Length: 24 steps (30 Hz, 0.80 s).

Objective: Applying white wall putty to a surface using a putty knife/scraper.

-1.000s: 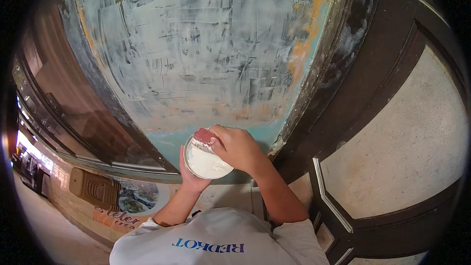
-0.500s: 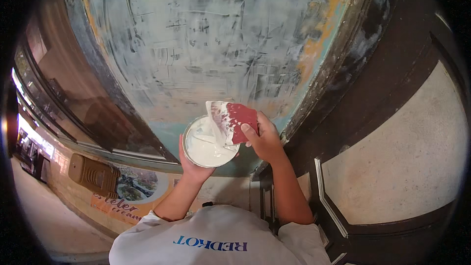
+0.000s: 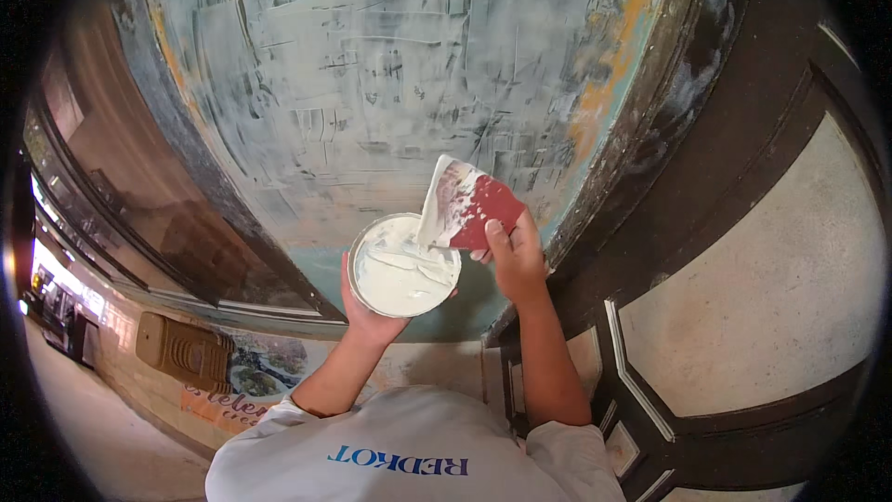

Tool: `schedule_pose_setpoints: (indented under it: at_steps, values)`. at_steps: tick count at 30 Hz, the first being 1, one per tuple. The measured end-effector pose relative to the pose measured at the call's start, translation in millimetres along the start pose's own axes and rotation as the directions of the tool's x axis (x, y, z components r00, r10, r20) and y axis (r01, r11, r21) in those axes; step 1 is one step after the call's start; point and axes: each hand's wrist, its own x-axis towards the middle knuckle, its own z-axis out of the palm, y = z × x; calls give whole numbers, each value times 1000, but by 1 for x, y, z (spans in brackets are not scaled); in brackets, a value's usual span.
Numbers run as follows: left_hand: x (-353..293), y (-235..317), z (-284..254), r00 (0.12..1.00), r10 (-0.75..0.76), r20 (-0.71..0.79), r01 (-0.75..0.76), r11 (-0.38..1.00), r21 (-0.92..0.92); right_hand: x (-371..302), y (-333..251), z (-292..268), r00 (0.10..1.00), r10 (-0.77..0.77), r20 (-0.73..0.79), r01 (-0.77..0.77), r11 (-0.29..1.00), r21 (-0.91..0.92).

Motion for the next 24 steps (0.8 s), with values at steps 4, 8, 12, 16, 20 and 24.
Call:
schedule_pose_setpoints:
  at_steps: [4, 8, 12, 16, 20, 24]
  values:
    - [4, 4, 2, 999, -27, -31, 26, 1000, -15, 40, -16, -3, 977, -141, -163, 136, 990, -40]
    - [10, 1, 4, 998, -67, 17, 68, 997, -35, 69, -17, -20, 953, -221, -208, 181, 964, -194]
    - [-1, 6, -10, 998, -53, -25, 53, 999, 6, 64, -19, -51, 920, -196, -339, 121, 966, -230]
    - [-2, 3, -20, 995, -62, -75, 64, 998, 16, 59, -26, -41, 947, -247, -204, 202, 955, -217]
    - [-1, 0, -23, 994, -105, -27, 105, 994, 17, 71, -24, -20, 977, -183, -106, 91, 818, -568]
    - [-6, -1, -24, 996, -67, -56, 70, 996, 55, 56, -9, -52, 920, -251, -301, 131, 920, -368]
